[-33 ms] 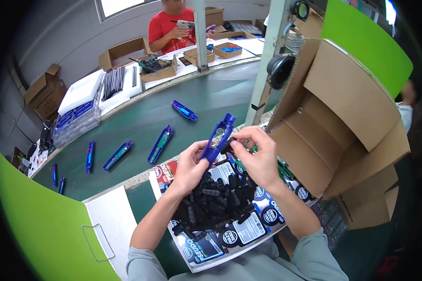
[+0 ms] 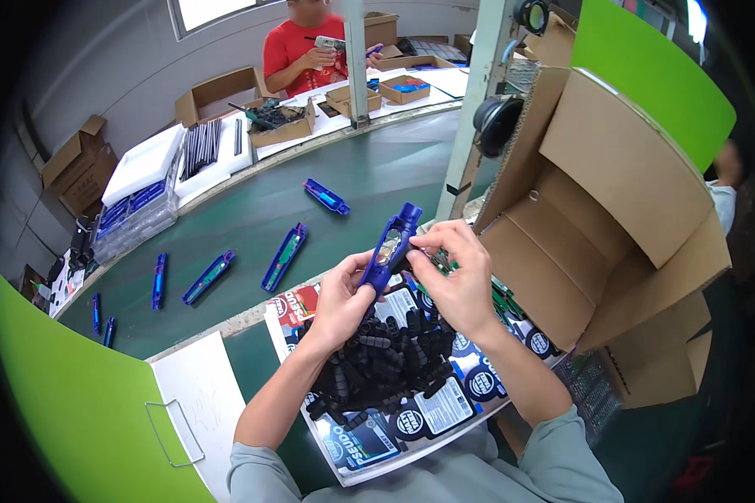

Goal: The person assembles small electronic devices by inserting green circuit boards into blue plastic housings. They pick up a housing, insert a board, and place the completed unit on a conveyor belt. The person also retrieves circuit boards from a large cardboard box and organizes them on the workbench.

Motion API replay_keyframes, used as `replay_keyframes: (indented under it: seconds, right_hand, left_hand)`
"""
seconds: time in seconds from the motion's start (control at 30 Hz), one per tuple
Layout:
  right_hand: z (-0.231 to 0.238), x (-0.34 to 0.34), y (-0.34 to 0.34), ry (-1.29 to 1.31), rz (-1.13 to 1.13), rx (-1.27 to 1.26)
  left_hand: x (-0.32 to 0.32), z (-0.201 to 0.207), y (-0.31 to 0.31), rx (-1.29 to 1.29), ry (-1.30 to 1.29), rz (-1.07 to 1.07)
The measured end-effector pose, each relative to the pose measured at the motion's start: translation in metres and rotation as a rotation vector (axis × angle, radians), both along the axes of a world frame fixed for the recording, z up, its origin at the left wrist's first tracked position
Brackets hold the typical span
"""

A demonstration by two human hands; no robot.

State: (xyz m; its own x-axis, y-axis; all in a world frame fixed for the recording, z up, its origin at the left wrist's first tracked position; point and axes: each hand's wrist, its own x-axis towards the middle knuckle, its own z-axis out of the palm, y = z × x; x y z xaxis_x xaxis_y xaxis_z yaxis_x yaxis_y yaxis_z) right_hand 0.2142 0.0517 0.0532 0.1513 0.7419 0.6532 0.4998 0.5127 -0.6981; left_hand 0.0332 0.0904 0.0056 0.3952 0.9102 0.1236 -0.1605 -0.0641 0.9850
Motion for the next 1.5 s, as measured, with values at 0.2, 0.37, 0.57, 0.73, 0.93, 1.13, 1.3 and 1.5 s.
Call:
replay_keyframes:
  seconds: [0.2, 0.37, 0.57, 0.73, 0.93, 1.13, 1.3, 1.5]
  right_hand:
    - [-0.009, 0.001, -0.008, -0.177, -0.184, 0.029]
    - [-0.011, 0.0, -0.017, -0.322, -0.306, 0.146]
    - [-0.007, 0.033, -0.016, 0.095, -0.003, -0.298]
    - [-0.008, 0.045, -0.021, 0.074, 0.189, -0.329]
    - [-0.073, 0.123, -0.016, -0.447, -0.233, -0.44]
    - [-0.092, 0.134, -0.005, -0.433, -0.264, -0.508]
    - [-0.094, 0.116, 0.002, -0.619, -0.313, -0.527]
    - [-0.095, 0.113, 0.001, -0.548, -0.249, -0.634]
  left_hand:
    - [0.017, 0.0, -0.023, -0.038, -0.047, -0.003]
    - [0.022, -0.002, -0.028, 0.062, 0.173, 0.142]
    - [0.025, 0.012, -0.043, 0.735, 0.393, 0.395]
    - [0.009, -0.005, -0.038, 0.434, 0.26, 0.289]
    - [-0.035, -0.01, -0.032, 0.015, 0.078, 0.262]
    - [-0.051, -0.02, -0.032, 0.016, 0.018, 0.308]
    - [-0.053, -0.023, -0.033, 0.017, -0.013, 0.288]
    - [-0.052, -0.015, -0.035, 0.019, -0.03, 0.291]
